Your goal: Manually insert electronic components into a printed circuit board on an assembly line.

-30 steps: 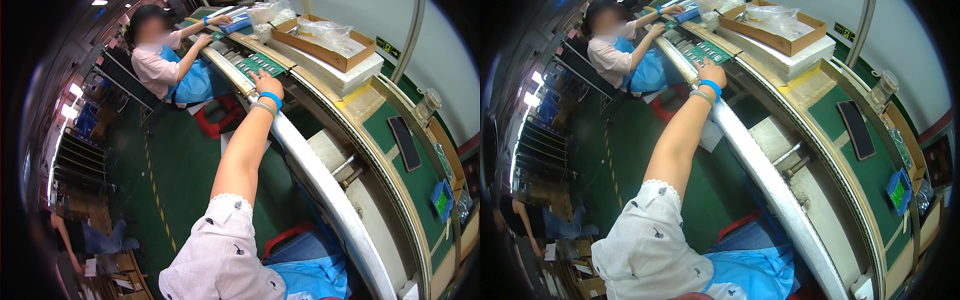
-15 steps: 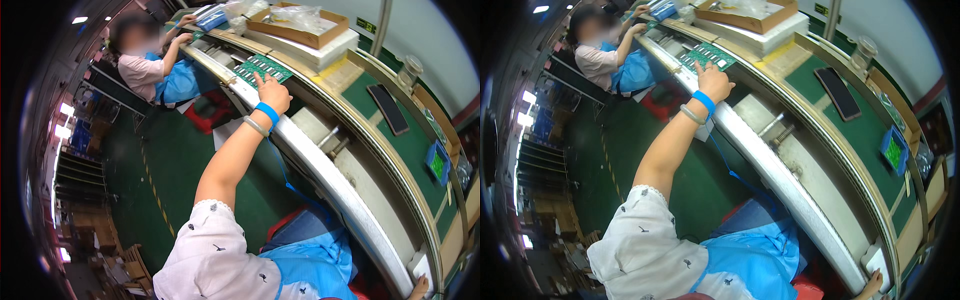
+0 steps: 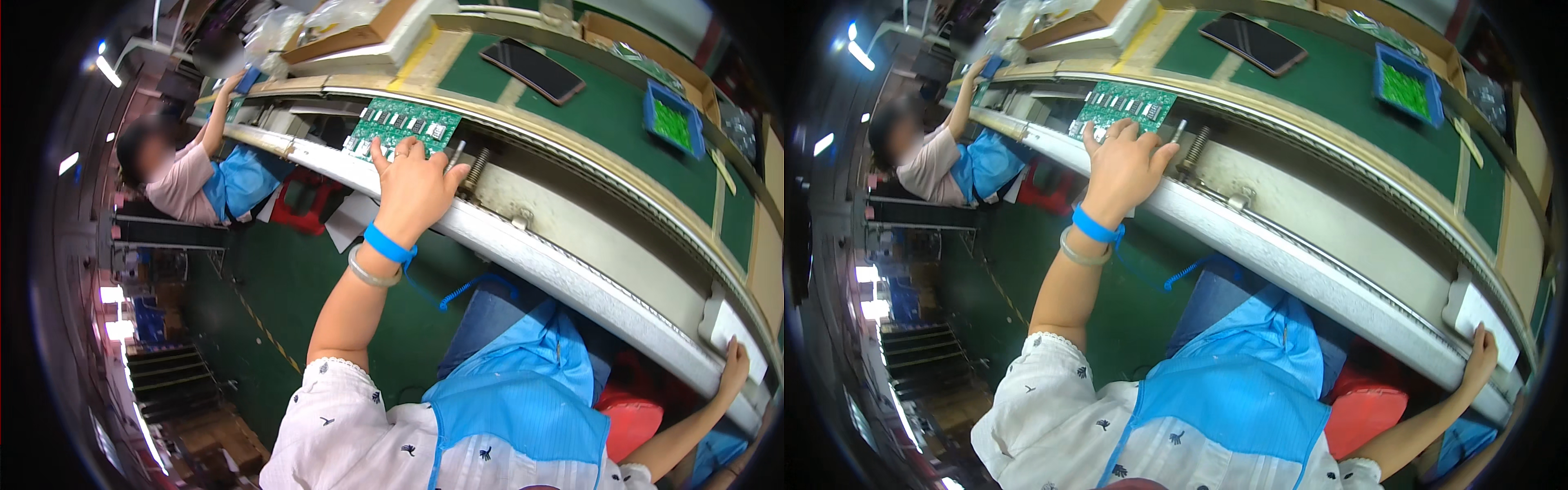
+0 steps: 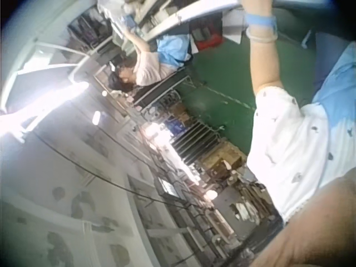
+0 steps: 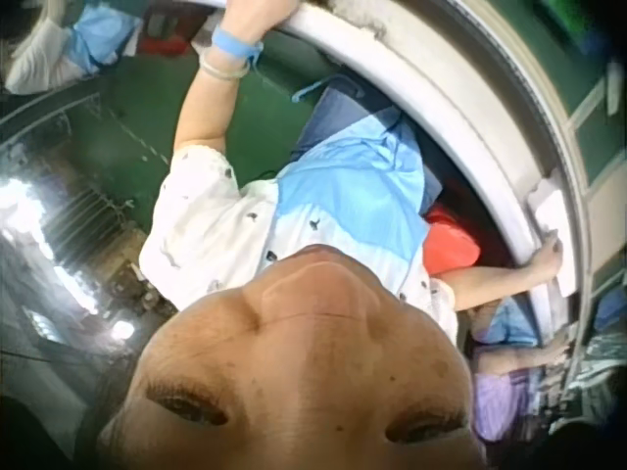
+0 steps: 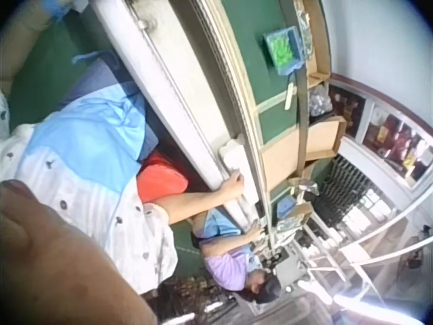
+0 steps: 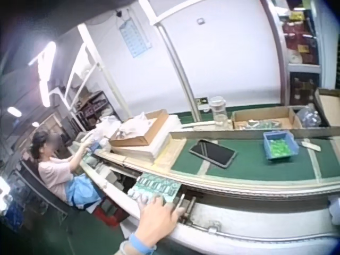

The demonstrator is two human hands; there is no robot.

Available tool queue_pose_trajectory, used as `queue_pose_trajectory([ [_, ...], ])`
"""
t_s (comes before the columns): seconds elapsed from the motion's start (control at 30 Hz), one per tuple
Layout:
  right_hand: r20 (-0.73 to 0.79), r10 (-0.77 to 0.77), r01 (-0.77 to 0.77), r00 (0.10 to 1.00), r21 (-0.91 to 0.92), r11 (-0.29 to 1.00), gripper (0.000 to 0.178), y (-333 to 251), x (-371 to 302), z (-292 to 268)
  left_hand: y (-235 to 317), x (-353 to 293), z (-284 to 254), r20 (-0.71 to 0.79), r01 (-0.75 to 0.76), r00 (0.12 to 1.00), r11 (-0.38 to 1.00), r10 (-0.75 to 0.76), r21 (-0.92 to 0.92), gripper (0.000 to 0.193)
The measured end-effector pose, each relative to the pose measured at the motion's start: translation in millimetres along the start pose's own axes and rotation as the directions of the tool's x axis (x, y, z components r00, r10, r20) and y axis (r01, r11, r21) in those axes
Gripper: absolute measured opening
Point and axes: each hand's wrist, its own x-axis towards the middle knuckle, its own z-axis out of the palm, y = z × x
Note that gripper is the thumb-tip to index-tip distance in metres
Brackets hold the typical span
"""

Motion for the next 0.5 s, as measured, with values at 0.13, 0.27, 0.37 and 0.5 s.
queue_pose_trajectory([
  [0.13, 0.02, 0.051, -0.051, 0.999, 0.014, 0.999, 0.045, -7, 0, -2, 41, -12, -14, -0.04, -0.127, 0.992, 0.986, 0.123, -0.11, 0.026],
  [0.27, -0.023, 0.032, -0.03, 0.999, 0.056, 0.998, 0.044, 1, 1, 5, 73, -18, -23, -0.088, -0.249, 0.967, 0.957, 0.238, -0.146, 0.028],
  [0.37, -0.016, 0.069, -0.067, 0.997, 0.089, 0.994, 0.039, -8, -3, 5, 86, -16, -23, -0.115, -0.304, 0.951, 0.932, 0.286, -0.197, 0.033],
  [0.5, -0.007, 0.078, -0.077, 0.997, 0.132, 0.988, 0.039, 13, -4, 10, 94, -3, -22, -0.116, -0.325, 0.944, 0.931, 0.308, -0.169, 0.034],
])
